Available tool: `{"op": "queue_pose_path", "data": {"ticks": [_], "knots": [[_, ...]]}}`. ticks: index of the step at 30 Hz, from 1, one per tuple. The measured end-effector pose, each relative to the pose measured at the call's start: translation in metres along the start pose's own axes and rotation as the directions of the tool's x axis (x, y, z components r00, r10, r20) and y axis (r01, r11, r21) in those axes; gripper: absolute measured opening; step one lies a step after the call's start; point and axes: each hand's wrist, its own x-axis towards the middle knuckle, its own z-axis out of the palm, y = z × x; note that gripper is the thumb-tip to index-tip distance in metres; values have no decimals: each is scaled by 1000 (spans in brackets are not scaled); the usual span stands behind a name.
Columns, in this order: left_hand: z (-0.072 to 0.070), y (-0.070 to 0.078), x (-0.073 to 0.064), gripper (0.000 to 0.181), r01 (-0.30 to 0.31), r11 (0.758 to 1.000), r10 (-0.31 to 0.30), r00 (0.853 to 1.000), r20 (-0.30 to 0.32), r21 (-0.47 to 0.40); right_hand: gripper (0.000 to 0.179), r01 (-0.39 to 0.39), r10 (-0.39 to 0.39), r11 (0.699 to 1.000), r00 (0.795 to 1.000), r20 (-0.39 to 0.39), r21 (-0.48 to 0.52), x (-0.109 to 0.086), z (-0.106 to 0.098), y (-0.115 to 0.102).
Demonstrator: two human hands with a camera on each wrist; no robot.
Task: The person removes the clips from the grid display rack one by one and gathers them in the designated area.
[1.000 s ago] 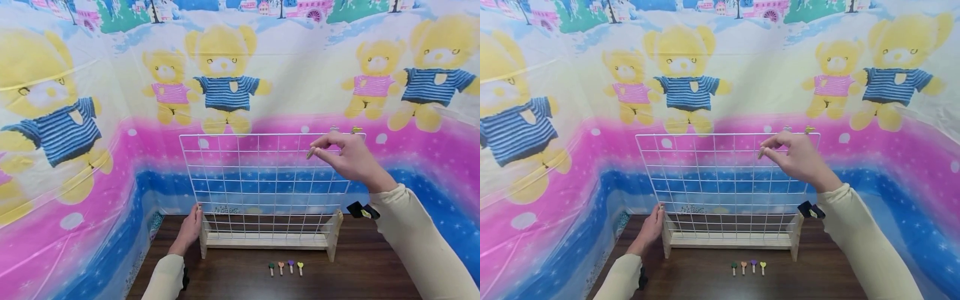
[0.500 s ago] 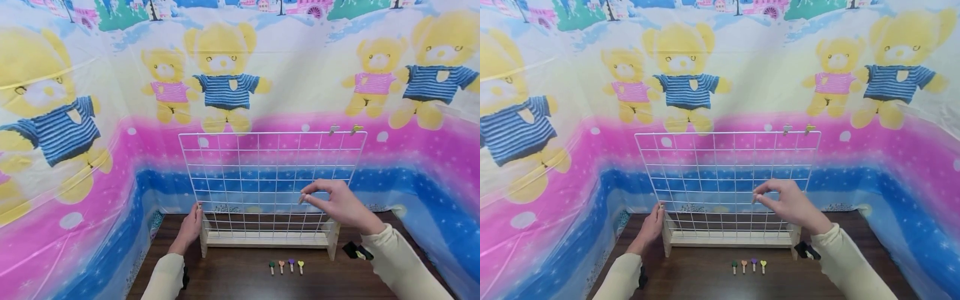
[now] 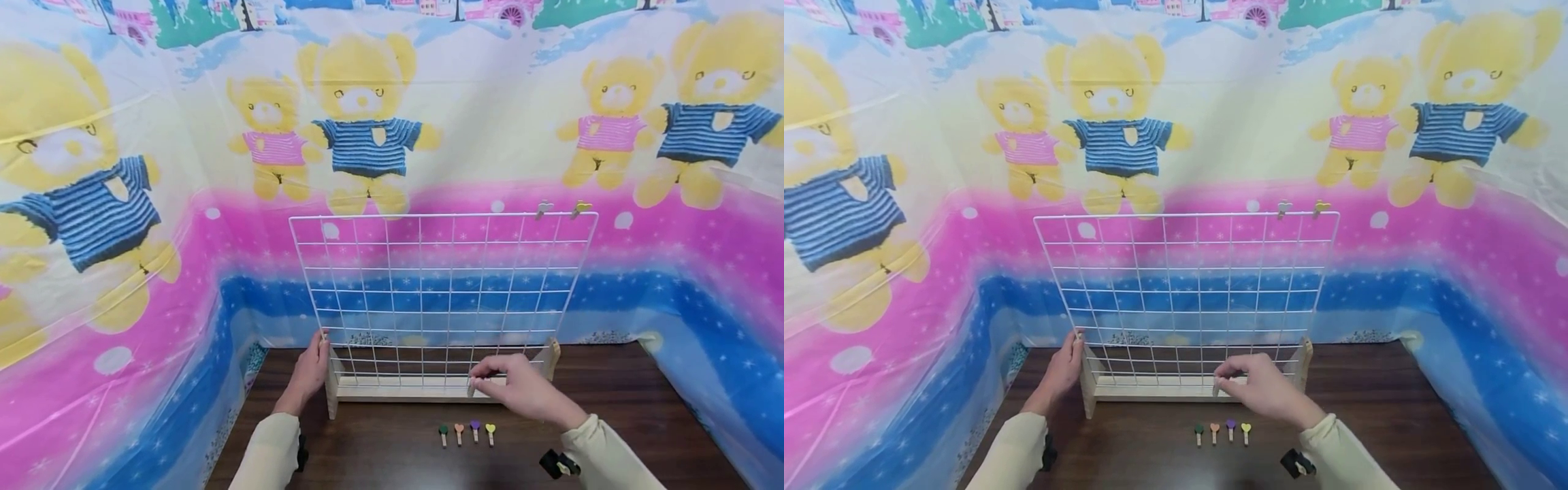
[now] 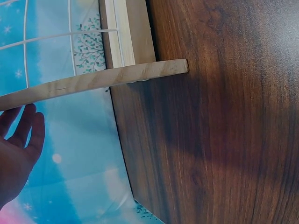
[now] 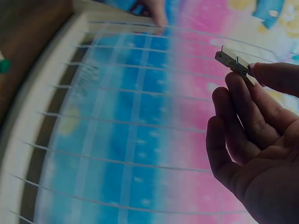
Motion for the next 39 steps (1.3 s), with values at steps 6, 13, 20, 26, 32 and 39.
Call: {"op": "queue_pose_path", "data": {"ticks": [6, 13, 20, 26, 32, 39], "knots": [[-1, 1, 0, 47, -1, 1000, 1, 1000, 4, 0, 10, -58, 54, 996, 997, 62, 61, -8, 35, 23], [0, 0, 2, 47, -8, 1000, 8, 1000, -3, 2, 9, -110, 98, 987, 990, 101, 118, -16, 74, 55], [-1, 1, 1, 47, 6, 1000, -6, 1000, 1, 13, 6, -143, 122, 981, 980, 154, 130, -25, 110, 78], [-1, 2, -1, 46, 6, 1000, -6, 1000, 8, 13, 6, -123, 101, 983, 982, 158, 134, -31, 137, 89], [-2, 2, -1, 46, 10, 1000, -11, 1000, 15, 17, 9, -207, 165, 958, 964, 208, 200, -33, 154, 94], [-1, 1, -2, 47, -1, 1000, 0, 1000, 9, 12, 11, -271, 220, 938, 947, 233, 215, -33, 166, 97]]}}
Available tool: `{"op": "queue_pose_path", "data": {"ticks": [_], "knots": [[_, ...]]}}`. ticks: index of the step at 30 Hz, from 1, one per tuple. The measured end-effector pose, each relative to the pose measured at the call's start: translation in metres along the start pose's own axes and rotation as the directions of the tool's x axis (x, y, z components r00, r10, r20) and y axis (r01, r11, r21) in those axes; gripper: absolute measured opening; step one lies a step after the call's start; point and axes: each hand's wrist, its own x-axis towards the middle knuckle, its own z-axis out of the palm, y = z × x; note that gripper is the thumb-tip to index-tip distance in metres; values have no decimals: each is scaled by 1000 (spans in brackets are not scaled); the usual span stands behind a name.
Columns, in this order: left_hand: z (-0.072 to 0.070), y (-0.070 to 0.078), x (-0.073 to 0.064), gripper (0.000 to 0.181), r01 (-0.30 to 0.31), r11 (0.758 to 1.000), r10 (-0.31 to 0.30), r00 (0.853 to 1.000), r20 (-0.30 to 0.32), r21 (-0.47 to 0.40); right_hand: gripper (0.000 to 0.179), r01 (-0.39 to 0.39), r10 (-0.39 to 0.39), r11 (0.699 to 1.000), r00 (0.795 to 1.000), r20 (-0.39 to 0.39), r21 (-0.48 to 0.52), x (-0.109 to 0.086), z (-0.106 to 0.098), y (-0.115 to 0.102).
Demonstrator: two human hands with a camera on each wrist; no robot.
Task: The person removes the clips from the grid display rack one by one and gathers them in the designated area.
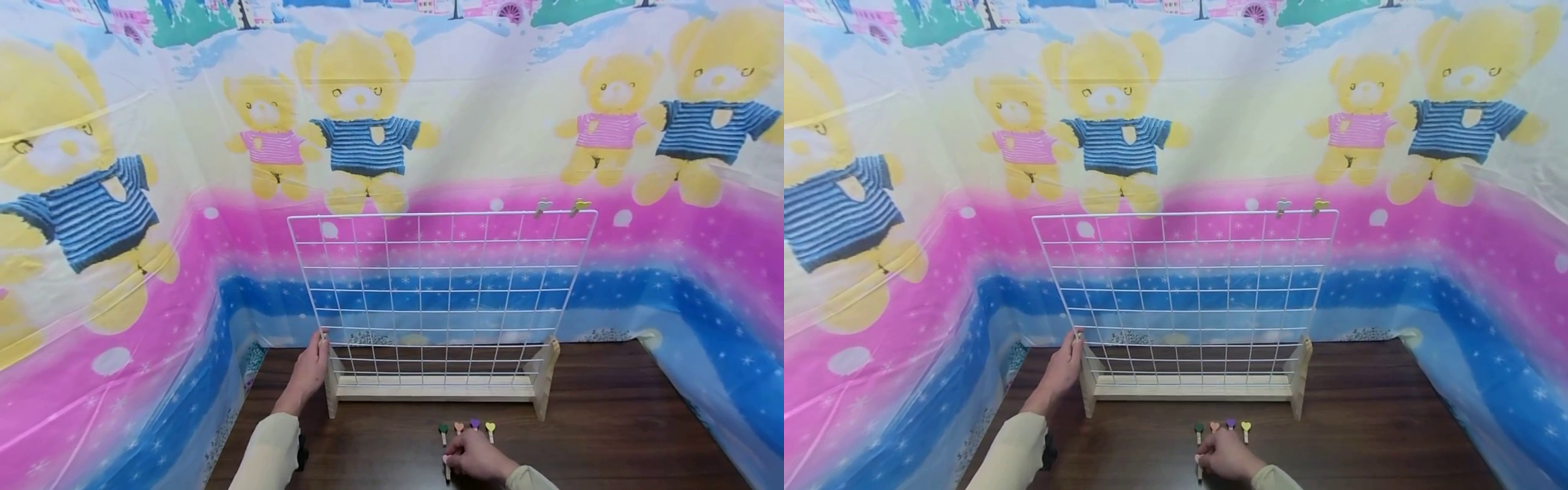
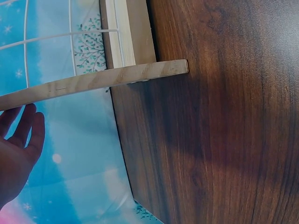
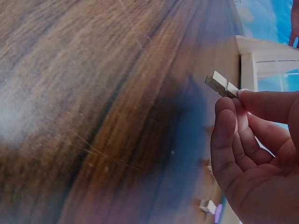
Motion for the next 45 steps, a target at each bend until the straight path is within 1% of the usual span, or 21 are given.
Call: {"op": "queue_pose_path", "data": {"ticks": [3, 6, 9, 10, 13, 16, 17, 20, 23, 29, 31, 33, 39, 45], "knots": [[0, 0, 0, 47, -5, 1000, 5, 1000, -4, -1, 11, -24, 24, 1000, 1000, -2, 5, 1, 2, 1], [0, 0, 1, 47, -3, 1000, 3, 1000, -6, -2, 10, -27, 27, 999, 1000, -11, 18, 1, 2, 3], [0, 0, 2, 47, 6, 1000, -6, 1000, -3, -5, 8, -17, 17, 999, 1000, -15, 48, 2, 2, 8], [0, 0, 2, 47, 8, 1000, -8, 1000, -1, -3, 7, 5, -4, 999, 1000, -14, 50, 2, 2, 10], [0, -1, 3, 47, 13, 1000, -13, 1000, 3, -2, 6, 9, -8, 997, 1000, -16, 74, 3, 3, 16], [0, 0, 2, 47, 16, 1000, -16, 1000, -2, -8, 5, -18, 20, 997, 999, -25, 75, 6, 5, 20], [1, -1, 2, 46, 17, 1000, -17, 1000, -4, -13, 5, -46, 48, 996, 998, -32, 82, 7, 6, 21], [2, -1, 2, 45, 16, 1000, -16, 1000, -10, -24, 6, -70, 74, 995, 996, -53, 71, 8, 9, 22], [3, -1, 2, 45, 11, 1000, -11, 1000, -12, -28, 6, -79, 83, 995, 994, -65, 66, 8, 10, 21], [3, -3, 3, 44, -18, 1000, 17, 999, -34, -2, 7, -84, 86, 996, 994, -65, 37, 9, 10, 18], [3, -2, 4, 42, -25, 1000, 25, 999, -45, 3, 7, -78, 80, 997, 995, -66, 29, 9, 9, 17], [3, -2, 4, 43, -28, 1000, 28, 999, -41, -1, 7, -68, 69, 997, 995, -67, 22, 9, 9, 15], [2, -1, 4, 45, -9, 1000, 9, 1000, -26, -17, 4, -55, 54, 998, 996, -64, -13, 10, 8, 15], [1, -2, 3, 45, 3, 1000, -3, 1000, -26, -13, 6, -25, 20, 996, 998, -63, -85, 7, 3, 12]]}}
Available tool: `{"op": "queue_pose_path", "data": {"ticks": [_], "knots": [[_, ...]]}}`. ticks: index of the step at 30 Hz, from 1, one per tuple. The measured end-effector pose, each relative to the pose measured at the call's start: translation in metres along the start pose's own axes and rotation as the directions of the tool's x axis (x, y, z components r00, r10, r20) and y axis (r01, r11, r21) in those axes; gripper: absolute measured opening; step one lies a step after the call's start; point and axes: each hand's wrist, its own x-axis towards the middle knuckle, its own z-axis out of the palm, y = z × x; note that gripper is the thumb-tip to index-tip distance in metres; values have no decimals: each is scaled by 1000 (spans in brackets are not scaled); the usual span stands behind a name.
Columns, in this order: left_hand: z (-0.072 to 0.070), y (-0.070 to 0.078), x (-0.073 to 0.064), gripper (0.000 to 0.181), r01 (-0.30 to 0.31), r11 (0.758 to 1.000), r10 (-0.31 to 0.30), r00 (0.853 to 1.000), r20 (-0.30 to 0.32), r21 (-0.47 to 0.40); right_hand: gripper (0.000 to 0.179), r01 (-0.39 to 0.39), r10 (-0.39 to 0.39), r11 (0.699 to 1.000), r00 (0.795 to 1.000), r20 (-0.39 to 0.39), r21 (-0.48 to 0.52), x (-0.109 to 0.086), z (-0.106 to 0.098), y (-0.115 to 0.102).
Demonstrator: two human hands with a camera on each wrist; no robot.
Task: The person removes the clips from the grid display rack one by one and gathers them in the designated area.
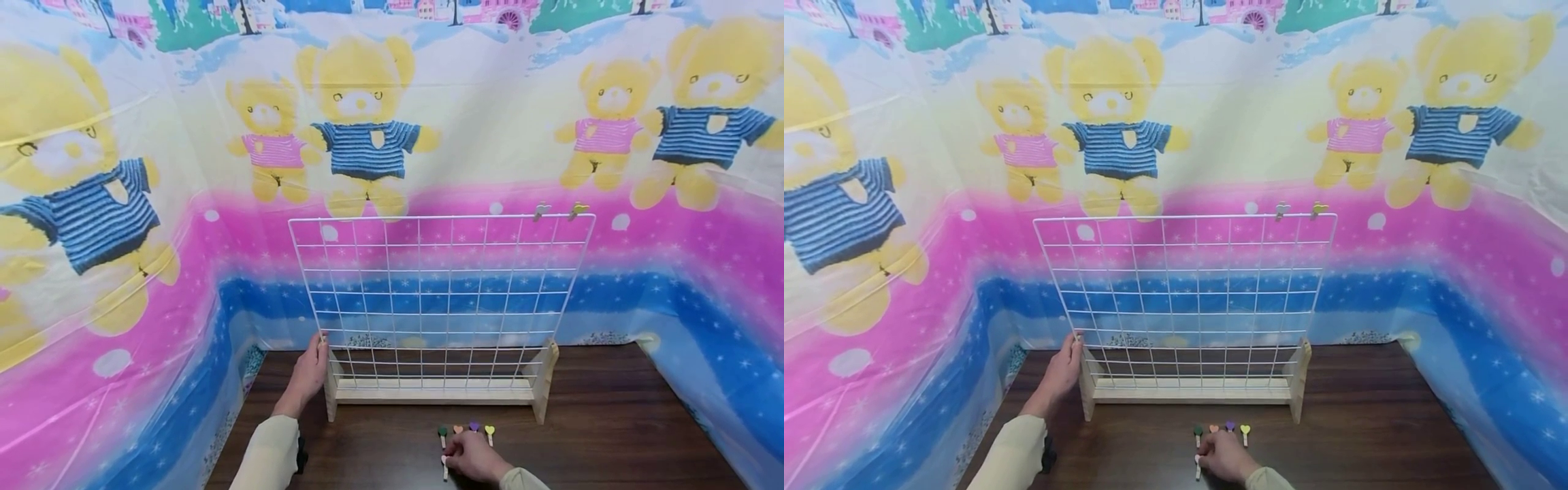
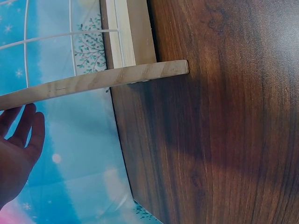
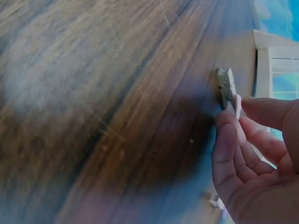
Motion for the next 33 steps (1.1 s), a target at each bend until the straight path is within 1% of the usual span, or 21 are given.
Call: {"op": "queue_pose_path", "data": {"ticks": [3, 7, 10, 13, 16, 20, 23, 26, 30, 33], "knots": [[0, 0, 0, 44, -1, 1000, 1, 1000, -4, 12, 6, 47, -49, 998, 998, -32, -42, -2, -9, -6], [-1, 1, 0, 43, -11, 1000, 11, 1000, -6, 17, 5, 85, -93, 990, 993, -78, -110, -2, -32, -18], [-1, 0, 0, 42, -14, 1000, 14, 1000, -4, 19, 6, 75, -85, 989, 993, -80, -126, -2, -54, -28], [-1, 0, 0, 44, -23, 999, 23, 1000, -4, 24, 7, 79, -90, 988, 992, -85, -131, -4, -79, -44], [0, 0, 0, 45, -26, 999, 26, 1000, -12, 26, 6, 98, -116, 982, 988, -103, -162, -8, -105, -61], [0, 0, 0, 45, -20, 1000, 20, 1000, -14, 24, 7, 125, -147, 974, 984, -104, -190, -14, -138, -82], [0, 0, -1, 44, -17, 1000, 18, 1000, -11, 22, 8, 167, -198, 959, 973, -119, -230, -18, -161, -99], [0, 1, -1, 43, -22, 999, 22, 1000, -8, 27, 8, 191, -235, 945, 962, -141, -266, -22, -183, -116], [0, 1, -1, 44, -27, 999, 27, 1000, -10, 32, 10, 187, -247, 936, 953, -175, -298, -27, -210, -139], [0, 1, -1, 45, -28, 999, 28, 1000, -11, 25, 12, 192, -272, 918, 941, -201, -346, -30, -228, -154]]}}
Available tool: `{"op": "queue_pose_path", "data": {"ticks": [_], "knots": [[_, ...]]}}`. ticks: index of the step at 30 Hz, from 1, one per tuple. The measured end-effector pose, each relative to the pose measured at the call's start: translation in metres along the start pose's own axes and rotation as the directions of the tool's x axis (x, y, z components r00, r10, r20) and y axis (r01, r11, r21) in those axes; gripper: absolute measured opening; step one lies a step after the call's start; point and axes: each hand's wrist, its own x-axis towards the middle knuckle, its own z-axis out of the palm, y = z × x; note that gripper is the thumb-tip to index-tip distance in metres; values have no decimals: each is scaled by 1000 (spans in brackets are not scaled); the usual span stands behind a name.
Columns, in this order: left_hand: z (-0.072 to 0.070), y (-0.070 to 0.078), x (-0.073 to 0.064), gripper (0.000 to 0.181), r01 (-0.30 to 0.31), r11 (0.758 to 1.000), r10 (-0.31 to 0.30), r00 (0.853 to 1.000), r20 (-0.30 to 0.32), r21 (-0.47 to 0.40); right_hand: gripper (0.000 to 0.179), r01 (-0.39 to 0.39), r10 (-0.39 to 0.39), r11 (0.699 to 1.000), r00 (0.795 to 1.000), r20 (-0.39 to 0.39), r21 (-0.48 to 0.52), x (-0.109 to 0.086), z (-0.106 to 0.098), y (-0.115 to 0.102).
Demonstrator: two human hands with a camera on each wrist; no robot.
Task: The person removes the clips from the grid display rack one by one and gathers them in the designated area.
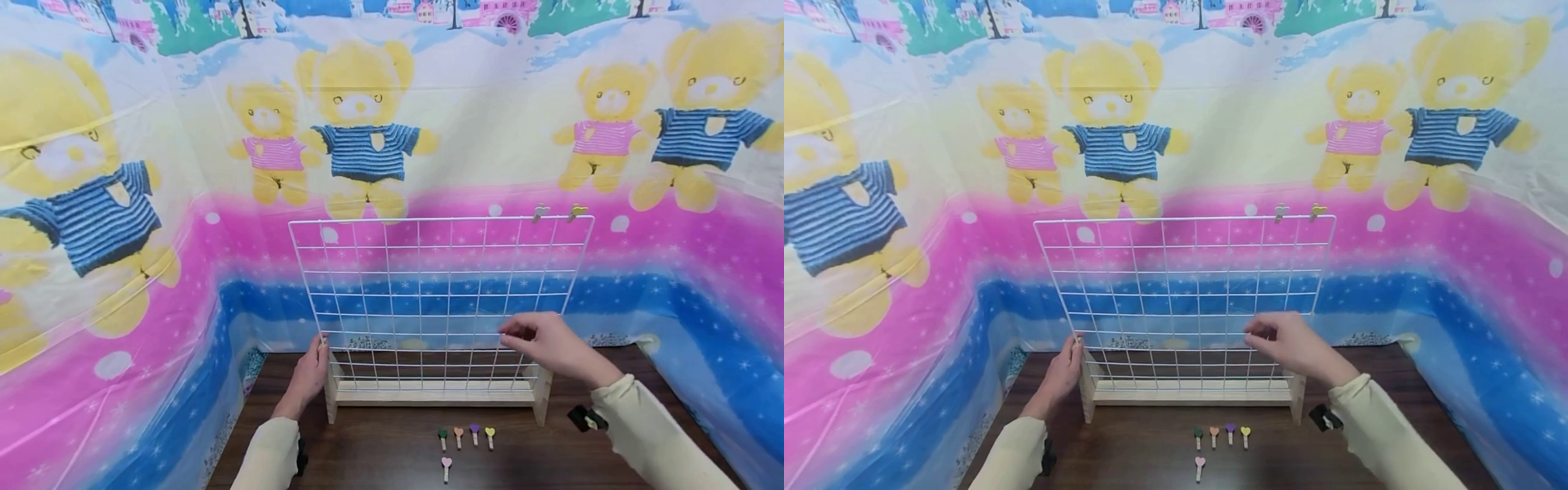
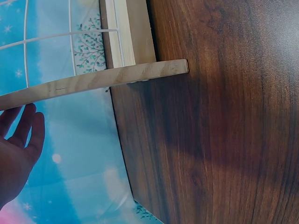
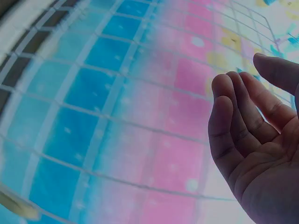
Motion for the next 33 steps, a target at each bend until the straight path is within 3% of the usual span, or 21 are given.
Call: {"op": "queue_pose_path", "data": {"ticks": [6, 12, 16, 21, 24, 27, 33], "knots": [[0, 0, 0, 44, -1, 1000, 1, 1000, 1, -15, 16, 41, -52, 992, 995, -90, -121, 10, -41, -14], [0, 1, -1, 44, 3, 1000, -3, 1000, 1, -15, 16, 67, -98, 983, 978, -183, -169, 21, -79, -30], [0, 1, -2, 44, 4, 1000, -4, 1000, -3, -14, 15, 82, -128, 981, 954, -271, -175, 26, -102, -40], [0, 1, -2, 43, -2, 1000, 2, 1000, -7, -15, 18, 140, -217, 964, 906, -363, -226, 35, -125, -49], [0, 1, -2, 43, -4, 1000, 4, 1000, -3, -12, 19, 172, -276, 945, 877, -394, -279, 41, -135, -52], [0, 1, -2, 41, 5, 1000, -5, 1000, 1, -9, 20, 177, -308, 928, 860, -406, -327, 47, -143, -51], [-1, 1, -2, 41, -11, 1000, 11, 1000, -6, -5, 24, 167, -327, 903, 865, -382, -396, 58, -149, -48]]}}
